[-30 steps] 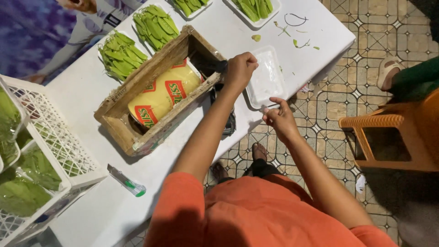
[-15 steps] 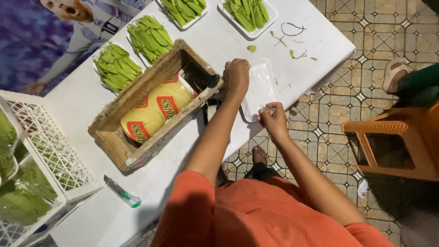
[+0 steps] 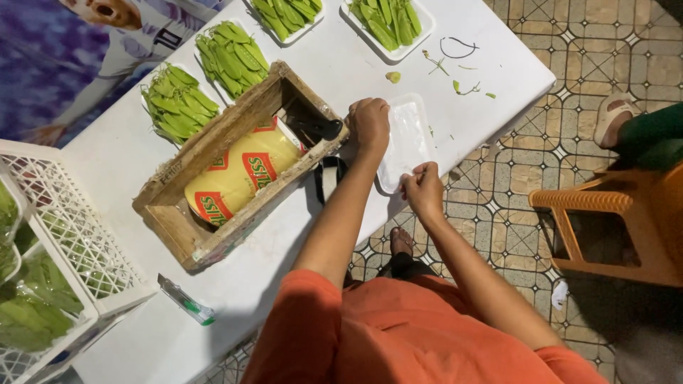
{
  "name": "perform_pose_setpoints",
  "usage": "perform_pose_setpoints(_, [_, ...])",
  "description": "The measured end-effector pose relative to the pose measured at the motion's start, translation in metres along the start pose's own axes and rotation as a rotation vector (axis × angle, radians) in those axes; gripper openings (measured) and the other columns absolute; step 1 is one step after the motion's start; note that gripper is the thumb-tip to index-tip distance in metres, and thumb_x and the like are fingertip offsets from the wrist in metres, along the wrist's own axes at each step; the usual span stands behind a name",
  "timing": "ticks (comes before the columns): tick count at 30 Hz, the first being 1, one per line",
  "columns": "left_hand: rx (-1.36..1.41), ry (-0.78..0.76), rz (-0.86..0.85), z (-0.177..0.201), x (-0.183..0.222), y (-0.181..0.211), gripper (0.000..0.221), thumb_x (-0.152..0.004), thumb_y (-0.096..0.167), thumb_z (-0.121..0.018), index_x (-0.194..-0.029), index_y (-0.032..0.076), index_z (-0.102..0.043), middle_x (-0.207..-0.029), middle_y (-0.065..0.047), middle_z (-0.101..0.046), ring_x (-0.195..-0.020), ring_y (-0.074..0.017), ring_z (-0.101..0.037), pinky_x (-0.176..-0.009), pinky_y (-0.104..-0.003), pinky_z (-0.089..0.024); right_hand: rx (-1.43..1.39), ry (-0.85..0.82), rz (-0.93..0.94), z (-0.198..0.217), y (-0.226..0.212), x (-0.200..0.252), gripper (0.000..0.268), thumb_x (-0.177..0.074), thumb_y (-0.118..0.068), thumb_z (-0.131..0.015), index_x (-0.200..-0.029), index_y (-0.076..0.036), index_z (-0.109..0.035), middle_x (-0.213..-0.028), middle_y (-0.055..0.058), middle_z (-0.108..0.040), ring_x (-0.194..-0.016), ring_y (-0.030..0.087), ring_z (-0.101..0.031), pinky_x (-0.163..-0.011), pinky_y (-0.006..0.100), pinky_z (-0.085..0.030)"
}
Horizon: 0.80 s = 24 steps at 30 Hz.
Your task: Wrapping plastic film around trays of green beans and securing the packaging with tape.
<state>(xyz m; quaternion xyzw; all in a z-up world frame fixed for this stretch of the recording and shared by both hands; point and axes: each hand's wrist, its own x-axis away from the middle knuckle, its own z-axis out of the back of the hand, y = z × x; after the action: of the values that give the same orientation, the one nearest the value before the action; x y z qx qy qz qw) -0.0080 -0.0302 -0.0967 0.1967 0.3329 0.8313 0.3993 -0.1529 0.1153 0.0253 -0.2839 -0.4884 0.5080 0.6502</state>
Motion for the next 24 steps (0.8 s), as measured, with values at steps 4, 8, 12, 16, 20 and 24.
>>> perform_pose_setpoints(4, [0.040, -0.044, -0.056, 0.045, 0.010, 0.021, 0.009, -0.093, 0.029, -0.070, -0.094, 0.020, -0.071, -0.111, 0.001, -0.063, -0.113, -0.0207, -0.064, -0.101, -0.040, -0.052, 0.053, 0.017, 0.016, -0.004, -0.001, 0.001, 0.020, -0.092, -0.007, -0.065, -0.107, -0.004, -0.052, -0.067, 0.009, -0.069, -0.046, 0.019, -0.065, -0.045, 0.028, -0.051])
perform_pose_setpoints(8, [0.075, -0.081, -0.108, 0.065, 0.016, 0.025, 0.013, -0.092, 0.031, -0.070, -0.098, 0.026, -0.060, -0.110, 0.003, -0.060, -0.110, -0.0204, -0.068, -0.100, -0.037, -0.051, 0.139, 0.022, 0.011, -0.006, 0.003, 0.001, 0.022, -0.091, -0.011, -0.067, -0.106, -0.006, -0.052, -0.068, 0.011, -0.069, -0.049, 0.023, -0.067, -0.049, 0.033, -0.053])
perform_pose_setpoints(12, [0.126, -0.094, -0.101, 0.061, 0.008, 0.020, 0.021, -0.089, 0.033, -0.074, -0.099, 0.022, -0.059, -0.107, -0.001, -0.062, -0.109, -0.0263, -0.068, -0.100, -0.040, -0.049, 0.158, 0.008, -0.018, -0.004, 0.004, 0.006, 0.023, -0.095, -0.016, -0.068, -0.105, -0.003, -0.052, -0.078, 0.020, -0.071, -0.060, 0.031, -0.072, -0.053, 0.036, -0.058])
perform_pose_setpoints(16, [0.161, -0.094, -0.053, 0.067, 0.005, 0.027, 0.025, -0.088, 0.038, -0.075, -0.097, 0.021, -0.060, -0.106, -0.001, -0.064, -0.109, -0.0270, -0.067, -0.099, -0.040, -0.048, 0.237, 0.005, 0.010, -0.005, 0.013, 0.009, 0.023, -0.097, -0.018, -0.069, -0.105, -0.005, -0.052, -0.078, 0.019, -0.072, -0.063, 0.035, -0.073, -0.060, 0.046, -0.057])
perform_pose_setpoints(20, [0.220, -0.182, 0.034, 0.090, 0.013, 0.045, 0.042, -0.082, 0.053, -0.078, -0.103, 0.022, -0.060, -0.107, -0.003, -0.069, -0.107, -0.0261, -0.069, -0.092, -0.041, -0.053, 0.268, -0.018, 0.001, 0.001, 0.033, 0.010, 0.023, -0.094, -0.016, -0.067, -0.108, -0.007, -0.052, -0.079, 0.018, -0.073, -0.072, 0.037, -0.074, -0.069, 0.049, -0.057])
perform_pose_setpoints(24, [0.327, -0.191, 0.143, 0.085, 0.004, 0.039, 0.043, -0.076, 0.046, -0.084, -0.103, 0.017, -0.067, -0.101, -0.009, -0.073, -0.096, -0.0282, -0.073, -0.085, -0.041, -0.057, 0.414, -0.015, 0.183, 0.000, 0.026, 0.005, 0.028, -0.097, -0.023, -0.065, -0.116, -0.013, -0.047, -0.097, 0.020, -0.073, -0.092, 0.044, -0.072, -0.075, 0.056, -0.056])
